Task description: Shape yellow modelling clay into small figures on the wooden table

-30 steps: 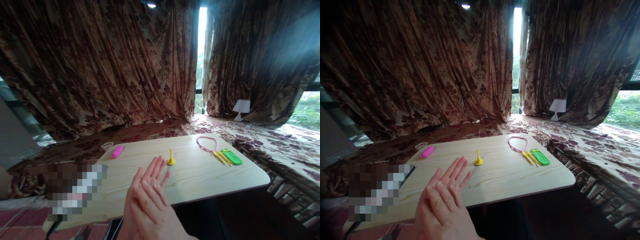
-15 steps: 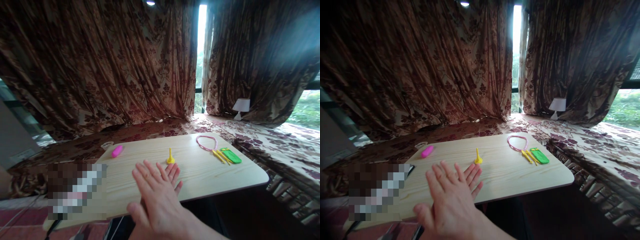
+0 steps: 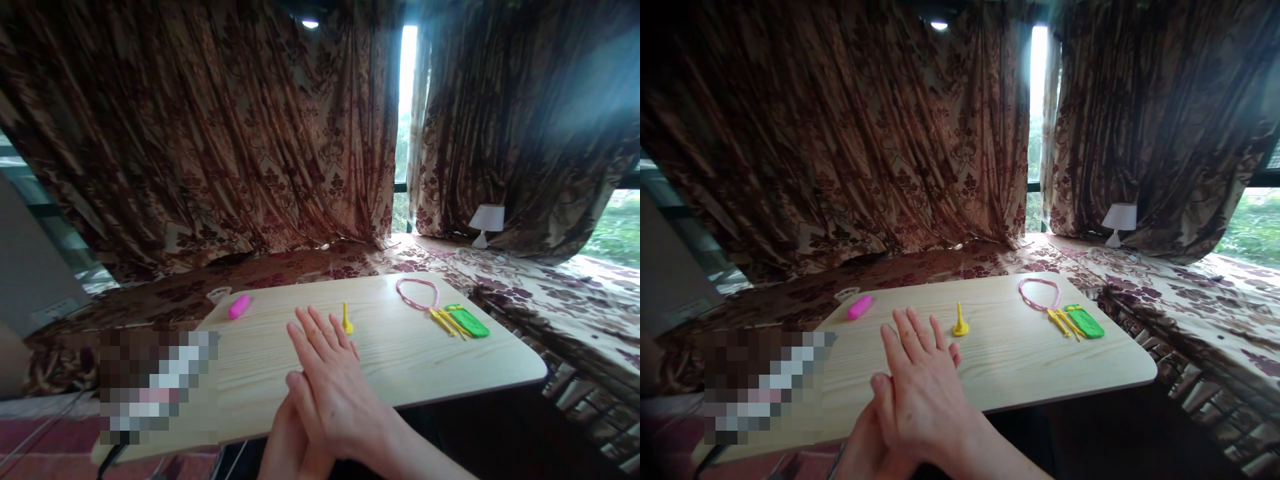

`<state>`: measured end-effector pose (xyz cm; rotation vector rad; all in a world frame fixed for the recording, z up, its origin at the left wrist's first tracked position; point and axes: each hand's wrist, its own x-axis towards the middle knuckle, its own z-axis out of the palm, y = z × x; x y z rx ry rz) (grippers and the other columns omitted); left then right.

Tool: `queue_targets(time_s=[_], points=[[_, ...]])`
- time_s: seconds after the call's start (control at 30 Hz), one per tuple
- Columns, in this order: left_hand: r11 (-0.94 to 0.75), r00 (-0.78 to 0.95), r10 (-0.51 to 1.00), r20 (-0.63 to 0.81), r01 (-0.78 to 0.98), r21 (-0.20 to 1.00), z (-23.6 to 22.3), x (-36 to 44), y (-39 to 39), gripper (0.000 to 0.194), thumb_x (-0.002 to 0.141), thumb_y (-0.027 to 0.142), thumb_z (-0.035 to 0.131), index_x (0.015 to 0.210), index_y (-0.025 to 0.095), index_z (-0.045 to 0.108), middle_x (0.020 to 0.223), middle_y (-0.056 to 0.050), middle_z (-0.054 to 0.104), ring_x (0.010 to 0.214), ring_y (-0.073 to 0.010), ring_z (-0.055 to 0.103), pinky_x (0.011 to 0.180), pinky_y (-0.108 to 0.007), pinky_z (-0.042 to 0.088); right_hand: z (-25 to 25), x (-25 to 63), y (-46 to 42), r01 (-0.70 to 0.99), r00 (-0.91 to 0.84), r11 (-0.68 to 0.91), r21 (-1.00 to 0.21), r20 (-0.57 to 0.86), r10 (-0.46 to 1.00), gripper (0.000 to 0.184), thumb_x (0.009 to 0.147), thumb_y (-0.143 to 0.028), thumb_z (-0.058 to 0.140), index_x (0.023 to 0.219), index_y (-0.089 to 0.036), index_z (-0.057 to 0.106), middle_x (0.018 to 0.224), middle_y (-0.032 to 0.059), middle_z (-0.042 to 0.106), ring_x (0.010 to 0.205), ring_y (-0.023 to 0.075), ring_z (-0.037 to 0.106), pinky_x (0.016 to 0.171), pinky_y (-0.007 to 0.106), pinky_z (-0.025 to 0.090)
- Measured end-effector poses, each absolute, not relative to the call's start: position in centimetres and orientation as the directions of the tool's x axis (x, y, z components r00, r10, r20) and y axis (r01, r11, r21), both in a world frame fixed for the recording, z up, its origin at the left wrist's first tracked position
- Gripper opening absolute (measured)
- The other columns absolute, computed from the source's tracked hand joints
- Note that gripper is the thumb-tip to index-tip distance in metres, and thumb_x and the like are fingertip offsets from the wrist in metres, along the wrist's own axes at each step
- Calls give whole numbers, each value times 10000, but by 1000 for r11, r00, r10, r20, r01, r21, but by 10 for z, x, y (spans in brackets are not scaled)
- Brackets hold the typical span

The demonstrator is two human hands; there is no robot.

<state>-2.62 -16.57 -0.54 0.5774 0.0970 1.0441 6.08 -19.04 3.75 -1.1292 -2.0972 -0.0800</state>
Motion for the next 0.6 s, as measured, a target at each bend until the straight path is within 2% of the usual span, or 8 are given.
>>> queue_targets(time_s=[0.1, 0.17, 0.23, 0.33, 0.4, 0.47, 0.53, 0.6], points=[[391, 534, 818, 214, -789, 474, 1, -45, -153, 525, 930, 412, 239, 1407, 201, 305, 1455, -64, 359, 1386, -208, 162, 1123, -435, 138, 15, 55, -192, 678, -484, 728, -97, 687, 542, 491, 918, -301, 408, 1367, -106, 367, 1474, 72, 299, 1381, 208, 176, 1143, 388, 152], [371, 521, 817, 249, -804, 464, 1, -45, -144, 546, 937, 382, 190, 1439, 168, 190, 1495, -66, 264, 1396, -165, 75, 1132, -408, 45, 8, 46, -195, 625, -538, 780, 35, 743, 398, 423, 941, -243, 378, 1358, -174, 390, 1462, 13, 330, 1378, 173, 189, 1146, 359, 145], [423, 565, 795, 219, -776, 467, -3, -35, -144, 531, 934, 373, 192, 1432, 192, 224, 1496, -58, 265, 1396, -182, 17, 1121, -449, 58, 18, 42, -195, 653, -516, 756, -51, 701, 493, 412, 941, -265, 385, 1353, -261, 389, 1474, -61, 295, 1376, 141, 197, 1139, 349, 192], [374, 514, 817, 262, -818, 438, -6, -23, -155, 522, 895, 459, 314, 1379, 270, 360, 1451, -18, 371, 1392, -188, 101, 1120, -366, 153, 38, 52, -191, 733, -368, 653, -190, 697, 616, 517, 920, -321, 402, 1389, -117, 328, 1492, 88, 250, 1378, 262, 179, 1104, 507, 218], [371, 510, 824, 249, -816, 444, -2, -25, -160, 488, 929, 373, 280, 1381, 212, 363, 1420, -67, 419, 1370, -187, 219, 1120, -353, 180, 34, 61, -189, 756, -335, 611, -236, 663, 670, 467, 926, -234, 359, 1379, -120, 347, 1487, 82, 268, 1375, 228, 200, 1114, 461, 227], [369, 495, 844, 208, -816, 445, 3, -31, -156, 510, 938, 364, 253, 1409, 172, 297, 1432, -97, 395, 1363, -187, 245, 1124, -371, 169, 18, 63, -190, 711, -489, 695, -106, 637, 596, 482, 906, -246, 402, 1368, -113, 366, 1474, 79, 302, 1370, 222, 218, 1127, 420, 218], [381, 508, 843, 177, -796, 470, 2, -32, -148, 543, 940, 351, 217, 1443, 153, 165, 1484, -99, 287, 1385, -173, 158, 1127, -405, 112, 3, 58, -194, 638, -562, 765, 85, 731, 388, 426, 903, -230, 413, 1321, -151, 439, 1425, 45, 401, 1357, 201, 256, 1123, 371, 240], [416, 536, 832, 143, -773, 478, -5, -26, -144, 597, 926, 414, 199, 1451, 158, 78, 1518, -81, 172, 1397, -190, 58, 1113, -473, 84, 4, 52, -195, 624, -572, 777, 83, 726, 381, 431, 895, -296, 436, 1310, -186, 456, 1439, -7, 371, 1363, 204, 243, 1128, 389, 233]])
